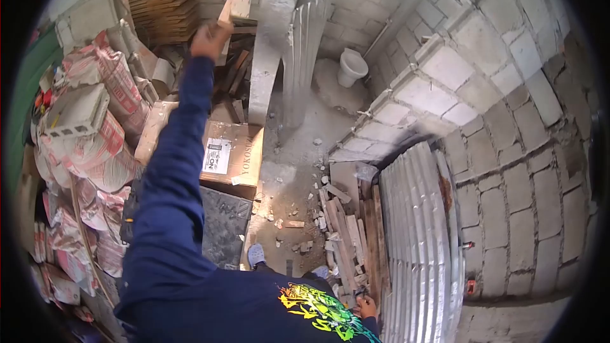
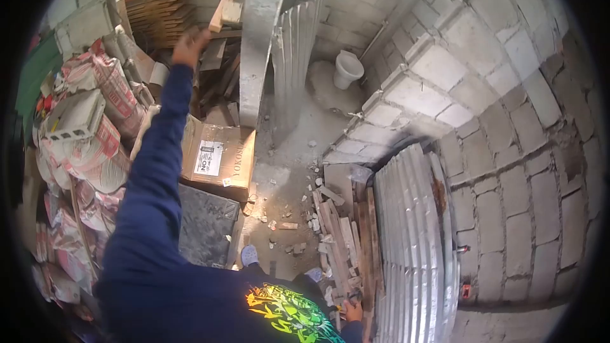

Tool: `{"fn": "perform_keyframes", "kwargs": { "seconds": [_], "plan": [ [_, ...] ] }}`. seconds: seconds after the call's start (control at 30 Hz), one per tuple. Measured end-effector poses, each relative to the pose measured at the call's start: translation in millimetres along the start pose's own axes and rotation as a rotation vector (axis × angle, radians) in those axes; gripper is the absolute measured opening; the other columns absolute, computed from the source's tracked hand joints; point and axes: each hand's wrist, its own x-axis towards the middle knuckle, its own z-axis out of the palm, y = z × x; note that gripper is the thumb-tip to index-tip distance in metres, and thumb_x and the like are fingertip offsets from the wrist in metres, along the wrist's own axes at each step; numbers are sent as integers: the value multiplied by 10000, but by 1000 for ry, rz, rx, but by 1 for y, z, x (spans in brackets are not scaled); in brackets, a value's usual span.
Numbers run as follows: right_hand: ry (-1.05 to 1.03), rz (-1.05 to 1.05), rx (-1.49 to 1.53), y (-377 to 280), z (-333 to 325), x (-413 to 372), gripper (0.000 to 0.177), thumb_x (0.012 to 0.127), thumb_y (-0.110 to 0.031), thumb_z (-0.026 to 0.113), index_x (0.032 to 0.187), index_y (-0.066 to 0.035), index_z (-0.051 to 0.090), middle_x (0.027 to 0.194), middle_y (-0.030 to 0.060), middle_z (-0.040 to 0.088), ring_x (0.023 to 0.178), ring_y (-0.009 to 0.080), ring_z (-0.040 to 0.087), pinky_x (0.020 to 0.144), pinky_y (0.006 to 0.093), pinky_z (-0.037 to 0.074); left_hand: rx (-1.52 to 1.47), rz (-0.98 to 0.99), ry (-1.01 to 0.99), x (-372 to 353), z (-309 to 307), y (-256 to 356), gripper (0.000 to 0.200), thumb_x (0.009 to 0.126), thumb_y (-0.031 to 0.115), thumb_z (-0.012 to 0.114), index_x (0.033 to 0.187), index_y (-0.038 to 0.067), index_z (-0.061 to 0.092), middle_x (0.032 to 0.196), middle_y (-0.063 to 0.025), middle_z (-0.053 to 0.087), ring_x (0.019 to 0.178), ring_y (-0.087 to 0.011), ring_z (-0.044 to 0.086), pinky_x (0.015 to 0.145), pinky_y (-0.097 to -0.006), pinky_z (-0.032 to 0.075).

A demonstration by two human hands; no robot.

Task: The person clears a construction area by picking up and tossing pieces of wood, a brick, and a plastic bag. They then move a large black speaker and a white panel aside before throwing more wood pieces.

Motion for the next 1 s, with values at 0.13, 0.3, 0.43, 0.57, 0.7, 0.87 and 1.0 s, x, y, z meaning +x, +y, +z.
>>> {"fn": "perform_keyframes", "kwargs": {
  "seconds": [0.13,0.3,0.43,0.57,0.7,0.87,1.0],
  "plan": [
    [-345,117,-404,18,-12,-18,308,797,-250,674,1010,-39,605,838,87,616,624,232,632,472,375,488,-437,-100,-355,-188,48,-20,248,842,200,659,979,10,578,908,-74,650,829,-122,601,766,-268,488],
    [-461,-435,-789,108,-50,62,206,774,-251,563,887,-112,665,755,79,642,746,266,631,651,388,499,-297,-530,-889,-378,74,24,198,866,196,627,915,5,645,882,-65,639,849,-135,607,763,-268,480],
    [-265,-1204,-1231,81,-38,93,433,829,-228,472,1245,-112,512,951,92,642,860,261,622,732,388,488,-148,-140,-1196,-439,78,36,704,741,41,607,1370,79,295,1295,-134,457,1133,-237,503,932,-343,400],
    [-79,-974,-1067,25,-12,65,119,754,-218,560,786,-115,610,745,119,605,843,340,587,726,436,461,-158,-393,-1307,-459,81,10,676,781,105,628,1378,123,311,1312,-139,477,1191,-281,472,957,-421,381],
    [-63,-570,-534,27,8,55,432,720,-332,656,1068,-83,602,1038,184,603,1134,365,475,964,411,372,-78,-589,-1300,-484,88,-26,566,805,95,617,1323,67,390,1273,-170,500,1163,-268,493,953,-391,395],
    [-199,-81,-572,64,-13,77,810,641,-404,755,1288,-22,452,1308,218,458,1209,344,446,1004,393,355,90,-700,-1360,-535,90,-87,486,823,85,610,1272,17,437,1220,-182,522,1137,-263,509,948,-357,409],
    [-251,156,-576,118,-36,145,795,653,-382,751,1289,-19,442,1285,223,476,1178,349,474,985,390,377,162,-893,-1281,-599,94,-118,443,836,86,606,1242,-10,455,1184,-189,532,1124,-251,517,944,-346,412]
  ]
}}
